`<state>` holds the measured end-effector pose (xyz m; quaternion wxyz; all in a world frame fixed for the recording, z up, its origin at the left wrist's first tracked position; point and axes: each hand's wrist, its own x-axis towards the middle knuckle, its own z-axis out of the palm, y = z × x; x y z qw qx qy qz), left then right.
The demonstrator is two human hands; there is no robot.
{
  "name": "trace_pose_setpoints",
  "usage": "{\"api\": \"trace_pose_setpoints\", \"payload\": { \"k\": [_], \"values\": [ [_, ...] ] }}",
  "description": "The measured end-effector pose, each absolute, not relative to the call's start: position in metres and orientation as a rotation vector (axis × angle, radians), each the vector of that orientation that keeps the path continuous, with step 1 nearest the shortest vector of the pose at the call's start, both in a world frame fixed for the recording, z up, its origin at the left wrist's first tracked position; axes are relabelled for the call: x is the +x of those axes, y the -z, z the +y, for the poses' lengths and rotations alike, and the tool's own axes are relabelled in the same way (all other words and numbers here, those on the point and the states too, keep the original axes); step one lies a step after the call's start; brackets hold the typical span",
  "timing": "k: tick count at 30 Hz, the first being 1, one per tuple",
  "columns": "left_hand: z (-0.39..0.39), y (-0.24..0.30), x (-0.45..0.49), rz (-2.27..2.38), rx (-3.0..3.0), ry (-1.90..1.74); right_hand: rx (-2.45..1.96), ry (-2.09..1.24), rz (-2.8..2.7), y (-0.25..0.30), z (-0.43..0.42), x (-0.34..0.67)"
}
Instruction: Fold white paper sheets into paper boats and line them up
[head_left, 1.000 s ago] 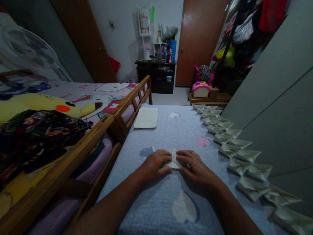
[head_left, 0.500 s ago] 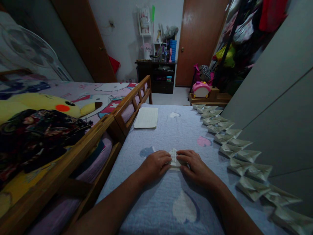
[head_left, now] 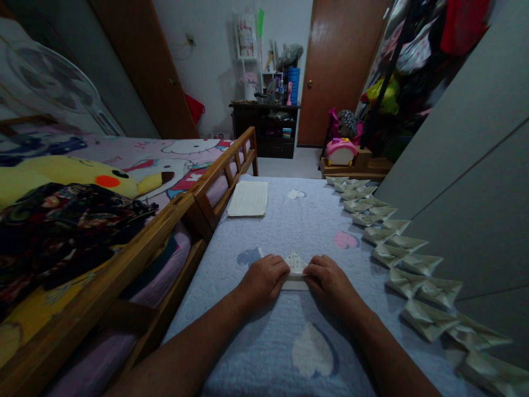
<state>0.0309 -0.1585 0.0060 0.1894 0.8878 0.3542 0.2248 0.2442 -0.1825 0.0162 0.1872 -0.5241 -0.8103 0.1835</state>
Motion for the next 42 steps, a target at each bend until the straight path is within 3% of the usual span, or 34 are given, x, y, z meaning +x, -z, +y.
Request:
{"api": "trace_pose_setpoints", "payload": {
  "k": [7,22,42],
  "values": [
    [-0.158,-0.008,0.034,1.131,2.386,-0.513,-1.568,-0.624,-2.220,-0.018,-0.180,0.247],
    [-0.154,-0.009,0.032,1.441,2.299,-0.456,-1.822,-0.484,-2.142,-0.008,-0.174,0.247],
    [-0.157,-0.008,0.033,1.511,2.334,-0.456,-1.917,-0.337,-2.096,-0.010,-0.179,0.240]
  ]
}}
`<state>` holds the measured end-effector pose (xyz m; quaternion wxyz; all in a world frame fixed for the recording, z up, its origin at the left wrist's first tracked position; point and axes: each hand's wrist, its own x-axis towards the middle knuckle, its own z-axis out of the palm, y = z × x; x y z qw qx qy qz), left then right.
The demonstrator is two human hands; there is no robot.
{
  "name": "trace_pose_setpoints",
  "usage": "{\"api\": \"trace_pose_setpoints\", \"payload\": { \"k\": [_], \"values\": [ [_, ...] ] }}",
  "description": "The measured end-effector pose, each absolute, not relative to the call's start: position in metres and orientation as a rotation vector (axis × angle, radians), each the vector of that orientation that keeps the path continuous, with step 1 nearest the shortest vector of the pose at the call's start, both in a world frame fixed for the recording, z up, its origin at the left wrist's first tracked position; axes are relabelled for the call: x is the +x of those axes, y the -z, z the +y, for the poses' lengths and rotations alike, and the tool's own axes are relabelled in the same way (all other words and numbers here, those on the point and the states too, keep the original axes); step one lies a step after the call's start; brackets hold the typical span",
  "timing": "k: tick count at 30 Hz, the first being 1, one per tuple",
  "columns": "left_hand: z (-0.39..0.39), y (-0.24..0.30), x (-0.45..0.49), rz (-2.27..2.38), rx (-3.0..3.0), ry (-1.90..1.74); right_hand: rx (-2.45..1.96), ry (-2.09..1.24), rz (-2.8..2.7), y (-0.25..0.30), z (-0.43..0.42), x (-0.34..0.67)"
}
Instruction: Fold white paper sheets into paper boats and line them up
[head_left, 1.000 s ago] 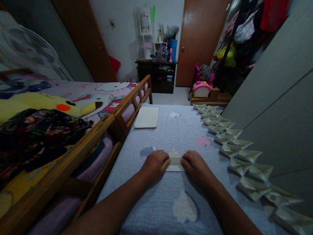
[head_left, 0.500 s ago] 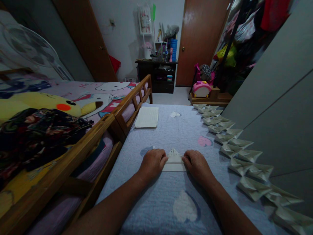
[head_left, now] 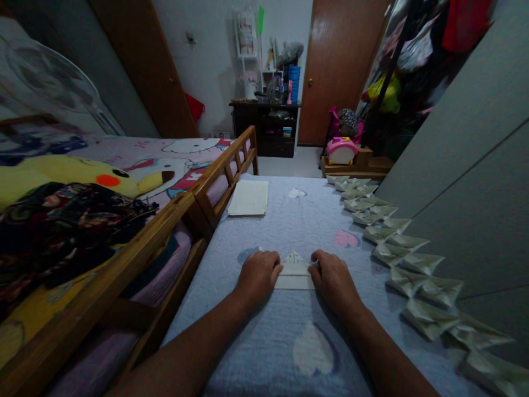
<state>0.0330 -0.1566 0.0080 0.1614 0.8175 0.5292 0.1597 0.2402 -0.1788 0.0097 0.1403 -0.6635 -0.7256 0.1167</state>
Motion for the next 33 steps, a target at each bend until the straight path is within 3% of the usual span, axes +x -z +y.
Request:
{"api": "trace_pose_setpoints", "payload": {
  "k": [5,11,22,33],
  "values": [
    [-0.157,-0.006,0.032,1.555,2.351,-0.548,-1.803,-0.143,-2.189,-0.011,-0.183,0.235],
    [-0.159,-0.008,0.034,1.364,2.400,-0.534,-1.657,-0.270,-2.331,-0.012,-0.186,0.226],
    [-0.163,-0.008,0.028,1.057,2.666,-0.503,-1.856,-0.096,-2.235,-0.011,-0.182,0.211],
    [-0.173,-0.008,0.019,1.072,2.880,-0.321,-1.988,-0.086,-2.187,-0.015,-0.185,0.211]
  ]
}}
